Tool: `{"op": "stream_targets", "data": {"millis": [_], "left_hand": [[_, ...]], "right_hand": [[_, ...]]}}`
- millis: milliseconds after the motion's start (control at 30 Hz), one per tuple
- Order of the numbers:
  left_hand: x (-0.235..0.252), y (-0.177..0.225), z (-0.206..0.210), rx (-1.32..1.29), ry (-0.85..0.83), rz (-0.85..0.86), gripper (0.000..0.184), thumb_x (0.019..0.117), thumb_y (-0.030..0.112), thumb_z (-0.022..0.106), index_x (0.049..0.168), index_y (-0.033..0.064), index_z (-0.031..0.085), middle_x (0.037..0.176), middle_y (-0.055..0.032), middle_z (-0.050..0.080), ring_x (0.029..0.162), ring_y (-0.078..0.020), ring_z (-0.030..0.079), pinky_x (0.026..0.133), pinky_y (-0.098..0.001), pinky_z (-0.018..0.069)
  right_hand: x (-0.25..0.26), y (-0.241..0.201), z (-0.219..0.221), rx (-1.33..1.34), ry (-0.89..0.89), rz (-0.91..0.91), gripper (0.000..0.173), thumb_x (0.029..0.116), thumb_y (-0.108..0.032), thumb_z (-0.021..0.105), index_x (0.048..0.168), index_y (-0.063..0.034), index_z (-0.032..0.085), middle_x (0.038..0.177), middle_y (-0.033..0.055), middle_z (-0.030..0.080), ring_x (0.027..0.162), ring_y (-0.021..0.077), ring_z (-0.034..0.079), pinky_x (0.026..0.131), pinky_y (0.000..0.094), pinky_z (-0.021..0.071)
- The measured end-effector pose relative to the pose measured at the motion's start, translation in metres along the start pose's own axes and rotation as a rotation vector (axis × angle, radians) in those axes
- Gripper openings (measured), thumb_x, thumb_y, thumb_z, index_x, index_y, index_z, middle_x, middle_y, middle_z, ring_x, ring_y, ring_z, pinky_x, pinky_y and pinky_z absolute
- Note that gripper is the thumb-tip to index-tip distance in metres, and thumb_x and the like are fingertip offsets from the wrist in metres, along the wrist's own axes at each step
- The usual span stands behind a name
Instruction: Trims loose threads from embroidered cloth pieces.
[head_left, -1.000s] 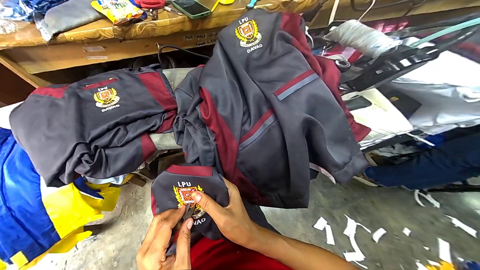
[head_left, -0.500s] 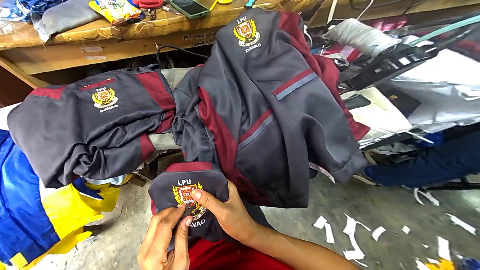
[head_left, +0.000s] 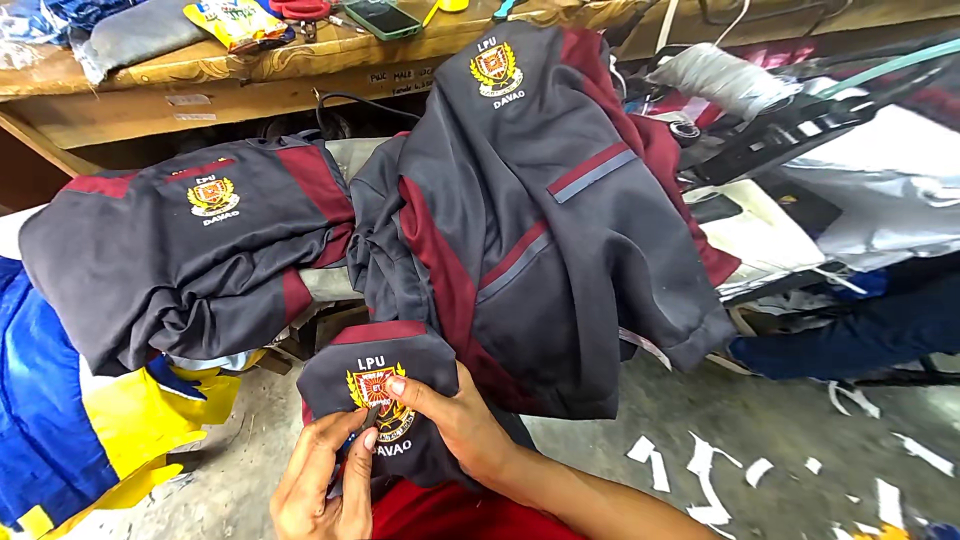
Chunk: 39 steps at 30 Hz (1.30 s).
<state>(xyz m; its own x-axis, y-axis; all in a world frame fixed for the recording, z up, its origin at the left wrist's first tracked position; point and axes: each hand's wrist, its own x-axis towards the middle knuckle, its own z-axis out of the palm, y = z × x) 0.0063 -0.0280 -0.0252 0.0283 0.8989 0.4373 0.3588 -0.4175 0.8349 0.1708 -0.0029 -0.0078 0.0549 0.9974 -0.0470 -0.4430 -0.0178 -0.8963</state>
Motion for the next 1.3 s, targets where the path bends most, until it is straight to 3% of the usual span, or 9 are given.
{"op": "stream_targets", "data": {"millis": [100,467,667,867,1000,1133,1300], "left_hand": [[0.001,0.002,-0.001,0.107,0.013,0.087,0.02,0.0934,0.012,0.073,0.108,-0.0007,0.075,0.104,-0.0091,0.07,0.101,-0.0062,0.068,0.088,-0.0167,0.057],[0.001,-0.001,-0.001,0.193,0.023,0.206,0.013,0.095,0.011,0.072,0.1,0.0007,0.077,0.098,-0.0087,0.069,0.097,-0.0049,0.067,0.087,-0.0129,0.054],[0.001,-0.001,-0.001,0.175,0.017,0.193,0.01,0.0949,0.008,0.07,0.097,0.0004,0.076,0.097,-0.0089,0.069,0.094,-0.0047,0.067,0.084,-0.0127,0.0549],[0.002,0.0,-0.003,0.149,0.001,0.177,0.014,0.0952,0.012,0.072,0.103,0.0009,0.076,0.101,-0.0086,0.069,0.098,-0.0045,0.067,0.086,-0.0134,0.0552],[0.003,0.001,-0.003,0.196,-0.005,0.187,0.012,0.0946,0.01,0.071,0.098,0.0005,0.077,0.098,-0.0092,0.07,0.095,-0.005,0.067,0.084,-0.0131,0.0549],[0.005,0.0,-0.005,0.204,0.018,0.163,0.015,0.0959,0.011,0.07,0.103,-0.0004,0.076,0.098,-0.0096,0.069,0.095,-0.0049,0.067,0.084,-0.0132,0.0552],[0.003,0.011,-0.01,0.224,-0.059,0.158,0.015,0.0947,0.013,0.072,0.101,-0.0001,0.077,0.097,-0.0102,0.07,0.096,-0.0049,0.066,0.085,-0.0129,0.054]], "right_hand": [[0.001,-0.003,0.0,0.021,0.022,0.055,0.016,0.0933,0.002,0.065,0.109,0.0008,0.066,0.096,0.0066,0.075,0.09,0.011,0.073,0.088,0.0289,0.0609],[-0.003,0.0,0.001,-0.078,-0.025,-0.12,0.021,0.0919,0.004,0.067,0.113,0.0018,0.064,0.099,0.0047,0.074,0.093,0.0087,0.072,0.089,0.0268,0.0605],[-0.003,0.001,-0.001,-0.109,-0.05,-0.166,0.023,0.0913,0.003,0.067,0.114,0.0023,0.065,0.101,0.004,0.074,0.094,0.0084,0.072,0.089,0.0269,0.0605],[-0.002,-0.002,-0.002,-0.083,-0.033,-0.101,0.02,0.0925,0.003,0.066,0.112,0.0016,0.064,0.099,0.0048,0.074,0.093,0.0091,0.072,0.089,0.027,0.0607],[-0.002,-0.001,-0.003,-0.085,-0.053,-0.08,0.02,0.0928,0.003,0.066,0.113,0.0016,0.065,0.099,0.0045,0.074,0.093,0.0087,0.072,0.089,0.0267,0.0602],[0.0,0.0,-0.004,-0.047,-0.054,-0.083,0.02,0.0929,0.004,0.065,0.112,0.0023,0.065,0.099,0.0058,0.074,0.093,0.0104,0.073,0.09,0.0285,0.0604],[0.0,0.0,-0.003,-0.046,-0.044,-0.077,0.02,0.0931,0.004,0.065,0.113,0.0015,0.064,0.099,0.0046,0.075,0.093,0.0089,0.072,0.09,0.0275,0.0603]]}}
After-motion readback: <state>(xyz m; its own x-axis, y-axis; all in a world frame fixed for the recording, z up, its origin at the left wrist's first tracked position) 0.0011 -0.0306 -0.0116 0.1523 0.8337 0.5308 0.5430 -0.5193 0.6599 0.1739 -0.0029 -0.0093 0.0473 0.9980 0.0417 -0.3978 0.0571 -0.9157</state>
